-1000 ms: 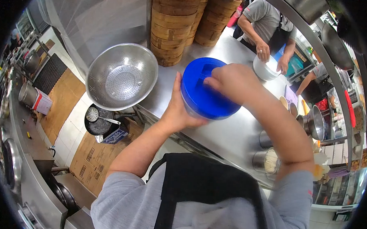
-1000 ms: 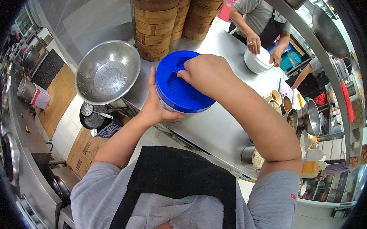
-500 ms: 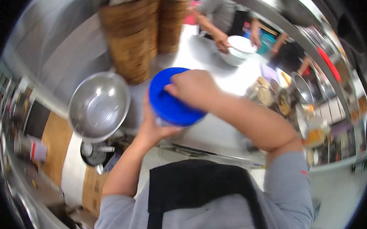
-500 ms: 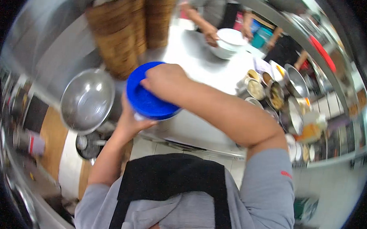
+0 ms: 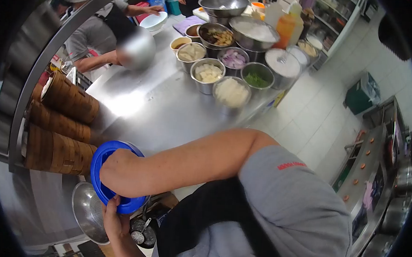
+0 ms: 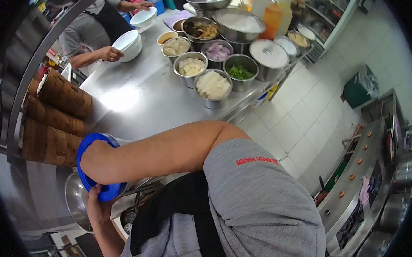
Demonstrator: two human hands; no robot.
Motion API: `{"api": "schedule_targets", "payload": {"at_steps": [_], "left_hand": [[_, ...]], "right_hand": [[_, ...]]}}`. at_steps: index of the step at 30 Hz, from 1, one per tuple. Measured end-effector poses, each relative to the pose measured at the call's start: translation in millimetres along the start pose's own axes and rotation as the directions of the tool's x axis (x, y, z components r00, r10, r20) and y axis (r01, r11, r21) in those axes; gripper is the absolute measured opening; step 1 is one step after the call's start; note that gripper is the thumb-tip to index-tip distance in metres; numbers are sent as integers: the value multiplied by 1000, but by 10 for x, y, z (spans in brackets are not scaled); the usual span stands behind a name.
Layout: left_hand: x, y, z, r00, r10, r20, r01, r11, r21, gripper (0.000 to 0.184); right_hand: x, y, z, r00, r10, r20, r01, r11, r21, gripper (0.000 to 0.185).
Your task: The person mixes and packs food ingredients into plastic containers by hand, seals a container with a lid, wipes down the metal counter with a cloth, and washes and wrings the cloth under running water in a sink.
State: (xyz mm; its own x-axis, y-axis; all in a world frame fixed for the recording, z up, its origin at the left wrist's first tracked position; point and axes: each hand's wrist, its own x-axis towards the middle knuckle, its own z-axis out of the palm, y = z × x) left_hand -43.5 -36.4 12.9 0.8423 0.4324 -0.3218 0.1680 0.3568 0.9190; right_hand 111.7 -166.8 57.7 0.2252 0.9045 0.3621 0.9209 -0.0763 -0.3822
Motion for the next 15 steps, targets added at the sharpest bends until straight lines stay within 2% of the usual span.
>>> {"api": "schedule_targets", "payload": {"at_steps": [1,2,3,5,6,9,11,15], "left_hand": [[-45,7,86,999,-5,42,4,1000,6,37],[-164,-42,222,1000,-15,2,15,1000,11,28],[-139,-213,-47,985,33,170,-28,999,-30,31],[-310,-307,56,986,-65,153,62,998,26,43],[-501,-240,586,994,-92,53,89,994,60,53],[-703,-477,921,995,-92,47,84,987,137,58],[-801,-627,1324,993,-90,71,77,983,169,56],[-765,-1155,1948,927,-338,165,320,939,129,50]], "right_hand": [[-128,-28,-38,1000,11,-20,-10,1000,13,18],[-272,-56,-80,1000,9,19,-10,1000,26,18],[-423,-79,-124,998,7,57,-9,999,39,18],[-752,-104,-158,1000,11,6,-11,997,78,19],[-936,-113,-202,1000,1,25,-3,997,82,18],[-1598,-89,-418,999,-24,31,21,994,103,17],[-2075,-40,-541,990,48,-131,-10,961,277,17],[-3249,152,-805,926,-1,-376,79,978,193,14]]}}
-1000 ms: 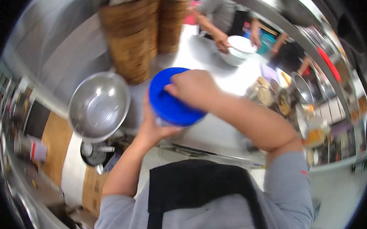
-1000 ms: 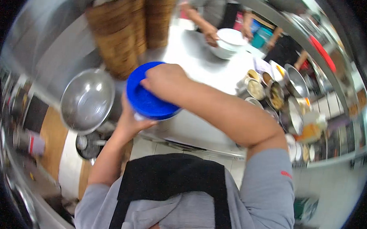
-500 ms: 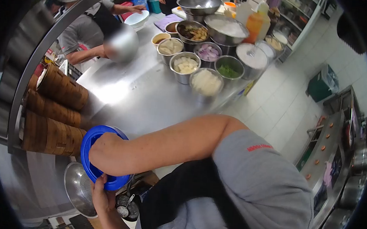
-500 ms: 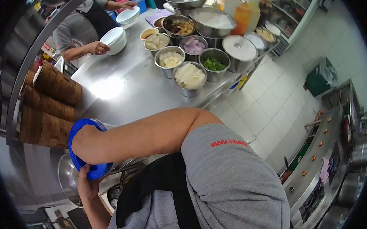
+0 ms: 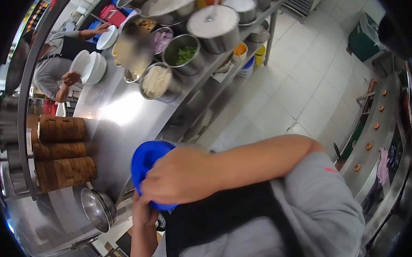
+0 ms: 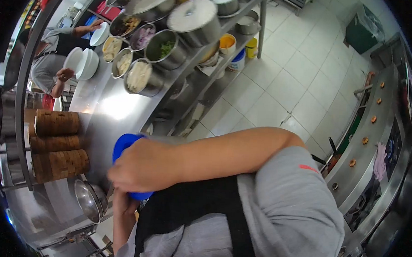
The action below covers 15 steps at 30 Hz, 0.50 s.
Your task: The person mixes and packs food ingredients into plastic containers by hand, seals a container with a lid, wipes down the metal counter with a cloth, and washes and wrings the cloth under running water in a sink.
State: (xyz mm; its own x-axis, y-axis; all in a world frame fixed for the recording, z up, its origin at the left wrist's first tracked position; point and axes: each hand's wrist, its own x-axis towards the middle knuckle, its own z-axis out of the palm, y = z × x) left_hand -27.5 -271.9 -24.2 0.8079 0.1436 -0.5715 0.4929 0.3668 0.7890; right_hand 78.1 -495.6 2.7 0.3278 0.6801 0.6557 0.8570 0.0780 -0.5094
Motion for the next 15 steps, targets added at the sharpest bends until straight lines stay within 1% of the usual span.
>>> {"api": "schedule_targets", "payload": {"at_steps": [1,2,3,4,5,6,7,8,9,11,12,13,14,15], "left_hand": [[128,-90,162,995,-68,72,65,997,42,51],[260,-206,331,989,-136,56,131,988,82,51],[441,-378,436,973,-210,94,202,976,87,52],[765,-769,656,956,-291,20,278,929,244,53],[1066,-1100,631,941,-306,142,267,933,241,56],[1219,-1310,827,943,-278,183,220,934,282,58],[1533,-1673,769,922,-326,206,257,918,303,60],[1625,-1791,1007,912,-290,291,188,924,333,60],[2072,-2278,775,892,-270,363,85,889,451,63],[2161,-2362,1204,913,-369,171,193,763,617,65],[2322,-2493,1253,908,-383,168,203,754,625,65],[2524,-2671,1259,900,-411,145,217,711,668,67],[2753,-2841,1267,892,-435,125,227,667,709,69],[2991,-3013,1264,886,-447,127,231,661,714,69]], "right_hand": [[-299,58,-118,991,86,-107,-81,995,52,13],[-624,144,-189,963,174,-206,-154,982,110,12],[-954,218,-261,928,300,-221,-296,954,52,13],[-1669,329,-305,658,740,-141,-732,672,110,14],[-2035,340,-289,508,836,-206,-827,540,154,17],[-2477,385,-177,388,896,-217,-904,416,102,18],[-2866,356,-81,233,945,-231,-947,274,168,20],[-3262,321,52,81,976,-204,-970,125,210,20],[-3660,277,224,-72,982,-172,-968,-28,249,20],[-4434,121,682,-271,938,-217,-915,-181,361,19],[-4699,17,856,-340,918,-205,-896,-250,368,18],[-4902,-71,1013,-407,892,-196,-872,-316,373,17],[-5066,-145,1181,-419,887,-194,-867,-327,377,17],[-5213,-220,1349,-494,841,-221,-832,-384,400,17]]}}
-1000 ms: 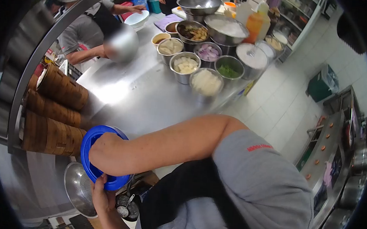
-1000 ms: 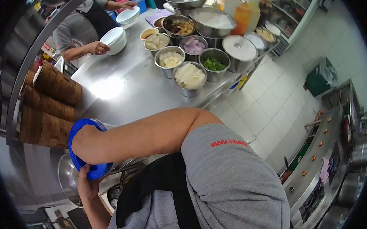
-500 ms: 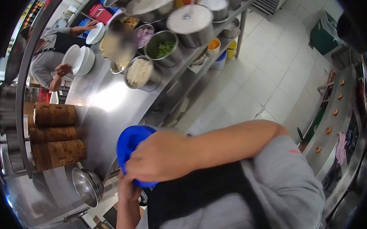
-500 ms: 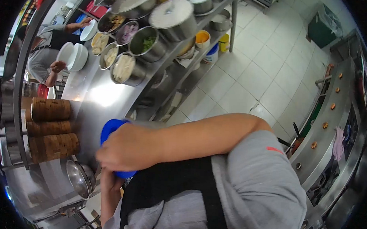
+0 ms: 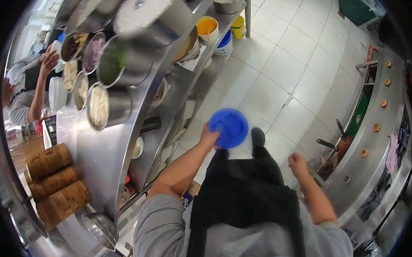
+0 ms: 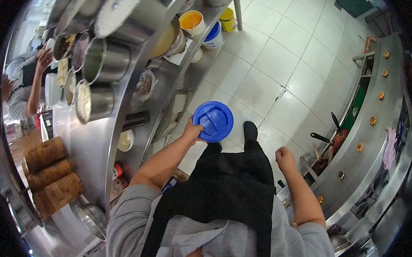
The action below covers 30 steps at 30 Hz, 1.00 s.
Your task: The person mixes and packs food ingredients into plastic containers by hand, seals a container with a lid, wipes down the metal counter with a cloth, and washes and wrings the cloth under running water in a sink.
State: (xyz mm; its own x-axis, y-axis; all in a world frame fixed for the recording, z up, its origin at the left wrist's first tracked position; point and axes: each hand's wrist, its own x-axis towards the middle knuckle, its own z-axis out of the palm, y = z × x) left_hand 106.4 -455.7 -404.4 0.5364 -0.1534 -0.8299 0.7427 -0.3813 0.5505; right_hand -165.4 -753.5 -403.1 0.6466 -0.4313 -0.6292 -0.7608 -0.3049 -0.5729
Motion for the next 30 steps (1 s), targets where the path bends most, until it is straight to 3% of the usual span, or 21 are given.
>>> {"api": "schedule_targets", "payload": {"at_steps": [2,3,5,7,10,11,12,13,15,17,19,20,22,26,29,30], "left_hand": [[515,-185,-3,988,-69,-140,60,996,-67,65],[734,-253,-10,988,-84,-127,78,996,-53,65],[1165,-326,-52,975,-54,-215,16,985,-171,60],[1626,-472,-172,964,35,-263,-63,993,-102,64],[1906,-396,-209,907,214,-364,-268,958,-104,67],[2008,-360,-240,909,210,-360,-258,962,-92,67],[2137,-337,-287,803,477,-357,-424,878,222,69],[2230,-299,-328,657,707,-262,-530,680,507,70],[2346,-112,-401,651,730,-206,-512,624,590,67],[2465,87,-486,644,749,-154,-494,561,664,65],[2636,197,-613,526,843,-111,-489,407,771,58],[2690,207,-670,533,839,-112,-483,411,773,58],[2729,125,-818,654,715,-248,-372,589,717,52],[2867,-176,-1001,622,699,-353,-207,582,786,44],[2843,-317,-880,658,565,-498,-136,740,659,46],[2857,-379,-782,598,510,-618,-168,834,526,47]], "right_hand": [[-9,298,201,993,99,-58,-98,995,15,17],[-24,392,311,984,174,-48,-171,983,68,16],[-48,526,526,962,269,-43,-262,957,127,16],[-39,588,755,961,276,33,-273,915,297,20],[26,777,1070,941,337,28,-328,889,321,16],[34,849,1189,931,363,32,-351,872,340,16],[65,1143,1361,939,340,52,-333,861,385,16],[64,1119,1396,934,351,60,-346,853,392,16],[94,1067,1399,925,380,9,-371,896,242,15],[137,1231,1488,929,368,46,-359,861,360,15],[202,1151,1415,934,357,-2,-346,907,240,14],[234,1235,1450,911,412,6,-399,879,262,14],[303,1293,1466,899,437,29,-427,861,277,16],[385,1483,1539,897,434,89,-437,837,330,18],[454,1415,1485,908,398,129,-417,846,332,18],[474,1352,1454,913,378,152,-407,855,321,19]]}}
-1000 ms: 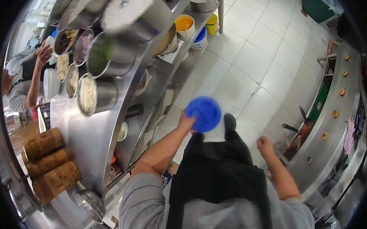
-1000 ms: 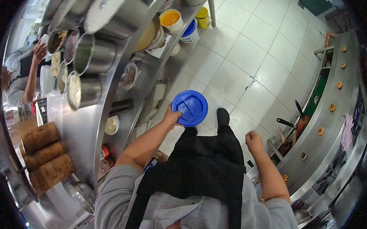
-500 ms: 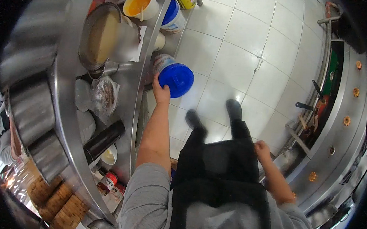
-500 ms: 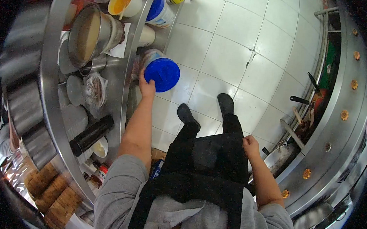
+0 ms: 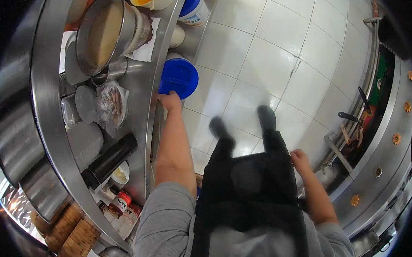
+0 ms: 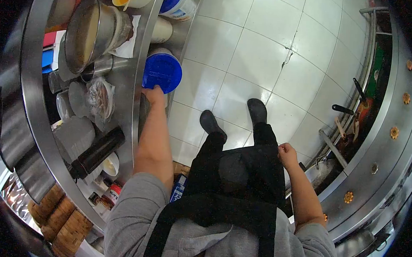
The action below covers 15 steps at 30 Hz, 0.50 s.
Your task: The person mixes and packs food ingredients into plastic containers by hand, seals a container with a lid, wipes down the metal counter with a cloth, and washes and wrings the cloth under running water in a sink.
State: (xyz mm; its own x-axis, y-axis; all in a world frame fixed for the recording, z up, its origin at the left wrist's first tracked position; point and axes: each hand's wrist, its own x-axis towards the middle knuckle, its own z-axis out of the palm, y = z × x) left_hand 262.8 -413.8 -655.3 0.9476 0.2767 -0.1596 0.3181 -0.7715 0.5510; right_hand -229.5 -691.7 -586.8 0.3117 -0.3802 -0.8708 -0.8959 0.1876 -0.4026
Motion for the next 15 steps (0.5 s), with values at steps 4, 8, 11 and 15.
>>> {"api": "schedule_targets", "payload": {"at_steps": [4,8,11,15], "left_hand": [[-154,-54,207,874,-483,52,427,713,-556,51],[-339,277,-56,723,-609,326,610,342,-714,45],[-292,70,8,531,-565,631,774,21,-633,47],[-529,157,8,568,-542,619,770,83,-633,53]], "right_hand": [[-27,-210,-26,999,30,11,-30,1000,-1,19],[-66,-293,-52,1000,27,-6,-27,999,22,14],[-37,-258,-63,1000,28,-11,-28,999,17,15],[-74,-433,-77,999,43,-4,-43,999,25,17]]}}
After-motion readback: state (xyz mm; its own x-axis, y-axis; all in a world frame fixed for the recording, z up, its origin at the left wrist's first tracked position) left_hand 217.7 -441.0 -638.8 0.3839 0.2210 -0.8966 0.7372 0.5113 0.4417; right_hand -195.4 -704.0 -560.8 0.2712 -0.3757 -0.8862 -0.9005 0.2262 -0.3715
